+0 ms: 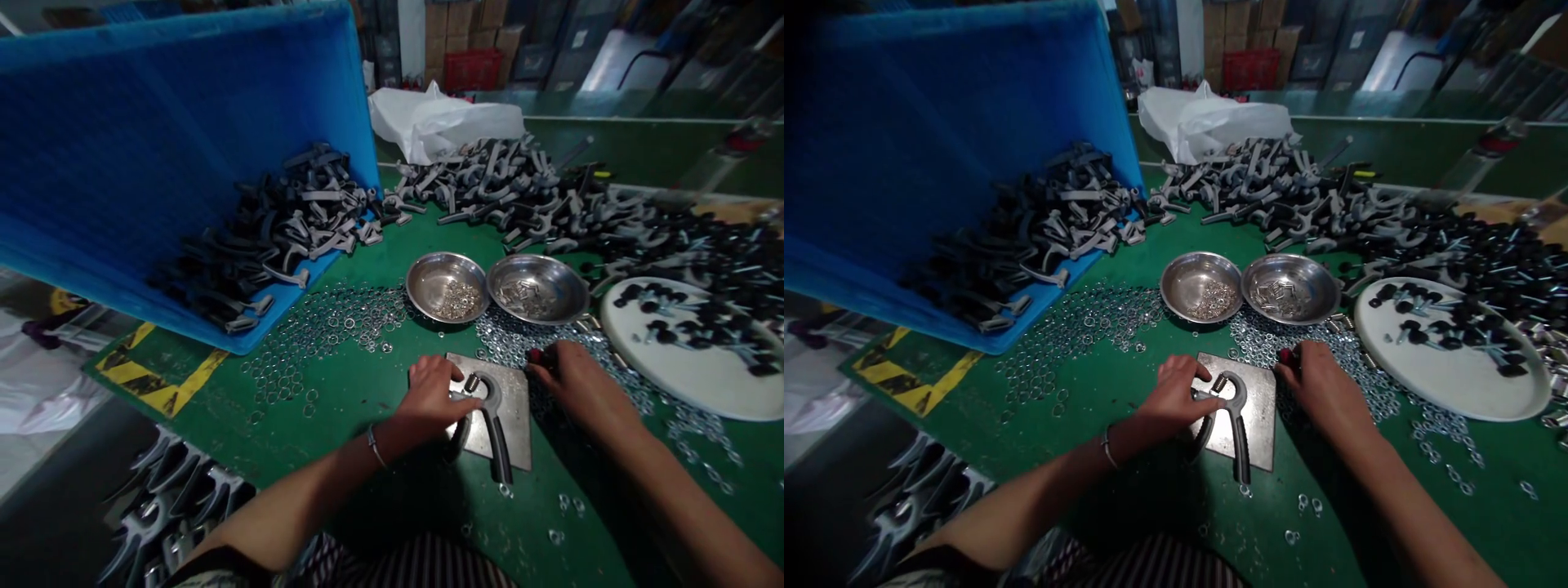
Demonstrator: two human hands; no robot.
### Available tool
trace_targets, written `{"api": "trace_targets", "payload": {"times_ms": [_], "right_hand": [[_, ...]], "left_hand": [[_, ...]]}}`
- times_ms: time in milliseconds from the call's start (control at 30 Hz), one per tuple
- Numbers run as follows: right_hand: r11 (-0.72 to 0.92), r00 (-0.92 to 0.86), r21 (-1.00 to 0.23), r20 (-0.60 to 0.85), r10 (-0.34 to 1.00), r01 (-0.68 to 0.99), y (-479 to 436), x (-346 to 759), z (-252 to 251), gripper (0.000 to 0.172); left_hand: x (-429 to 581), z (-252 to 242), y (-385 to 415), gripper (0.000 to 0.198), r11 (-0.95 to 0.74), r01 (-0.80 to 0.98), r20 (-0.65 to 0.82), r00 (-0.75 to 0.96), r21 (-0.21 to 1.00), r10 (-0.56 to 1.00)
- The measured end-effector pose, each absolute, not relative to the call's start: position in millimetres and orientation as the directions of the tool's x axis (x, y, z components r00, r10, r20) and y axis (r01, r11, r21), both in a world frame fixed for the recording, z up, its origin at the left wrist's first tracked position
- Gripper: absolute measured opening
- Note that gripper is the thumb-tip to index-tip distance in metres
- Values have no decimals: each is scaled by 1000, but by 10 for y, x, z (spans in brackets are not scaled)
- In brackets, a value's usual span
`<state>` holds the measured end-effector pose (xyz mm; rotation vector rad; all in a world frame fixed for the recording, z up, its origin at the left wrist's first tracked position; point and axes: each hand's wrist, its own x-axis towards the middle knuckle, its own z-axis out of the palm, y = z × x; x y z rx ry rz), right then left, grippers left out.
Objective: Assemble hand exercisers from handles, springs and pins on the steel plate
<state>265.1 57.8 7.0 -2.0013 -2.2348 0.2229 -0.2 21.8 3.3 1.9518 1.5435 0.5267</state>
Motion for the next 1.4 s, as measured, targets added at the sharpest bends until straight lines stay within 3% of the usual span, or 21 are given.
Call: {"api": "trace_targets", "payload": {"times_ms": [100,200,267,333,400,500,600,700,867,1133,1233,1400], "right_hand": [[12,-13,-9,-109,994,1000,548,2628,140,40],[-1,9,50,-166,986,999,572,2636,181,39],[13,-12,3,-168,986,1000,589,2691,183,36],[12,-34,-165,-133,990,986,584,2764,206,36],[-3,-32,-426,-76,997,905,542,2798,281,39],[-49,-9,-818,-65,998,573,392,2664,424,34],[-106,37,-972,-101,994,208,191,2328,414,25],[-88,108,-989,-75,991,121,49,2006,219,23],[-64,141,-978,-36,989,198,-8,1842,3,23],[-139,118,-961,-114,987,240,-7,1817,75,28],[-123,126,-926,-83,989,356,-27,1804,88,28],[-57,96,-754,8,995,654,-57,1775,117,29]], "left_hand": [[27,-31,282,10,-105,742,-87,215,663,973],[-35,23,256,13,-124,711,-54,223,693,973],[-80,54,152,25,-218,678,36,272,702,962],[-101,48,24,44,-317,664,116,329,677,937],[-95,9,-75,52,-363,675,150,354,642,923],[-69,-59,-122,51,-356,692,150,342,628,928],[-60,-87,-99,48,-342,696,144,329,631,933],[-67,-83,-87,48,-329,697,135,320,637,938],[-67,-79,-98,49,-303,693,119,301,654,946],[-64,-59,-90,48,-289,686,96,306,668,947],[-66,-50,-90,48,-284,690,87,307,666,948],[-61,-43,-96,49,-291,701,86,312,651,946]]}}
